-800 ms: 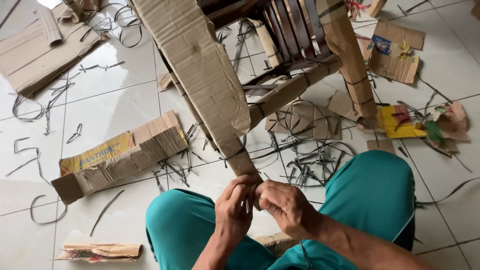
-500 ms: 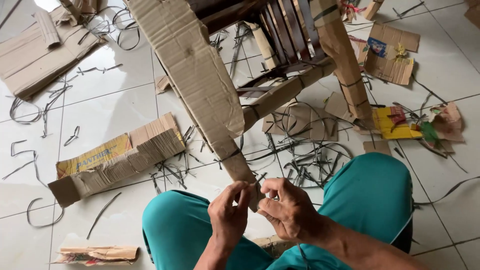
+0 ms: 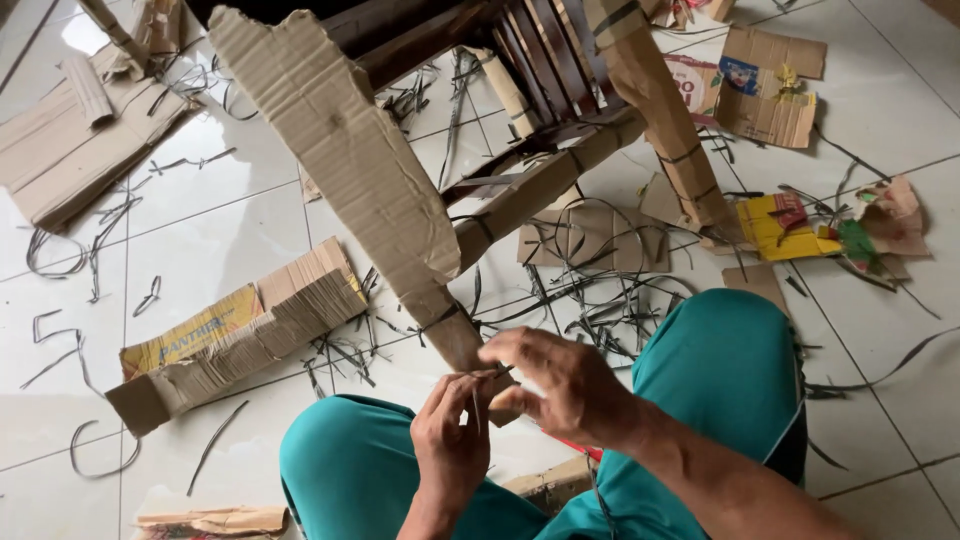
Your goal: Securing cardboard protective padding to the legs of a wooden chair using plastic straps and a utility knife.
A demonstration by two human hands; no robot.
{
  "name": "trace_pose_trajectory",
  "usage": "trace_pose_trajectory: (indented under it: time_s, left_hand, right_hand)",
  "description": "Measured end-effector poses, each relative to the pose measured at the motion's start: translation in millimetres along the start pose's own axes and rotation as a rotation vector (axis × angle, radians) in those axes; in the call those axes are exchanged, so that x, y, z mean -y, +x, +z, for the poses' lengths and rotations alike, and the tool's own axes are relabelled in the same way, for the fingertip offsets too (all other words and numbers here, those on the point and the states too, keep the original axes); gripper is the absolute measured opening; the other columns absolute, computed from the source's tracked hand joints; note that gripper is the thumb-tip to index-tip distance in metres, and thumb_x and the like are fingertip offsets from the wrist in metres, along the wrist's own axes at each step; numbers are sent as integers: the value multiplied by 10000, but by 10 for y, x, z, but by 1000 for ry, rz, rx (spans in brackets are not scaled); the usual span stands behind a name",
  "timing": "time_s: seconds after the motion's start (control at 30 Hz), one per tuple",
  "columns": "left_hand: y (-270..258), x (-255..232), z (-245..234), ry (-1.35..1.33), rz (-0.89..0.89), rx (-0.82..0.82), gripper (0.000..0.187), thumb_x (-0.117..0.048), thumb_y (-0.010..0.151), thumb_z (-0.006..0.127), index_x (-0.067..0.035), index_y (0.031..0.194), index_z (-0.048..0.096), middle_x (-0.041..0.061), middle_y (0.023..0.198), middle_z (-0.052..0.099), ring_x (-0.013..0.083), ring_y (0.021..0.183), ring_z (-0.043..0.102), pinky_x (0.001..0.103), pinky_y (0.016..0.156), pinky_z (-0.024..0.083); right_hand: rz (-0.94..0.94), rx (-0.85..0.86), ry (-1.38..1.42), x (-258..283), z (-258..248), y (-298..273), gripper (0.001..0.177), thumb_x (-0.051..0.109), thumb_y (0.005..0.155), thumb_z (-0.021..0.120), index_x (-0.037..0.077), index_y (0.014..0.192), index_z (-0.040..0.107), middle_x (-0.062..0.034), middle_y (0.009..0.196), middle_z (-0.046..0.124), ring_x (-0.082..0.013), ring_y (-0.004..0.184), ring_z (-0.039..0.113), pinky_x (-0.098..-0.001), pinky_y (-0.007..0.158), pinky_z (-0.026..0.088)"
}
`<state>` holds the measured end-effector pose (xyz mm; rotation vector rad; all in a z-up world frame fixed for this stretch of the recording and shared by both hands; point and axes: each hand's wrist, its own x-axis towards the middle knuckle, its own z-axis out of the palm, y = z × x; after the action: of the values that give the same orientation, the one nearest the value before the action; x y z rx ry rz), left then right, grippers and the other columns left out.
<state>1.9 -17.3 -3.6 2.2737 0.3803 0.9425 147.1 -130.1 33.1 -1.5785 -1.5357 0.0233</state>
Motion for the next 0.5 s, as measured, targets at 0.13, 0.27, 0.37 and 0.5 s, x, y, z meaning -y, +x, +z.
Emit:
trace_pose_trajectory:
  time_s: [0.13,0.27,0.37,0.5]
  left_hand:
    - [14,-56,-1,-65,-45,-11,25,-22,963,645,-36,978,659,73,910,736,195,762,672,304,619,555]
    - [-19,-61,66,-63,-128,-107,112,-39,946,648,-29,835,635,71,834,735,162,653,634,278,549,526]
    - [-94,-23,120,-80,-230,-158,145,-59,942,651,-50,799,631,46,792,709,136,616,598,273,513,488]
    - [-94,-34,101,-78,-304,-151,121,-81,954,663,-89,839,628,12,726,663,100,599,569,258,491,479]
  right_hand:
    - [59,86,22,-127,64,-70,259,3,918,704,4,1175,671,-138,1084,672,-264,939,726,-320,804,652]
    - [24,7,28,-115,88,-62,73,-15,930,709,18,943,646,-88,791,647,-224,699,635,-319,596,549]
    - [29,-10,44,-88,93,-49,76,-10,939,701,23,926,633,-82,819,616,-215,725,617,-308,612,544]
    - [-31,-23,70,-26,124,-35,84,-12,962,654,23,947,580,-152,1034,681,-301,942,685,-375,818,608]
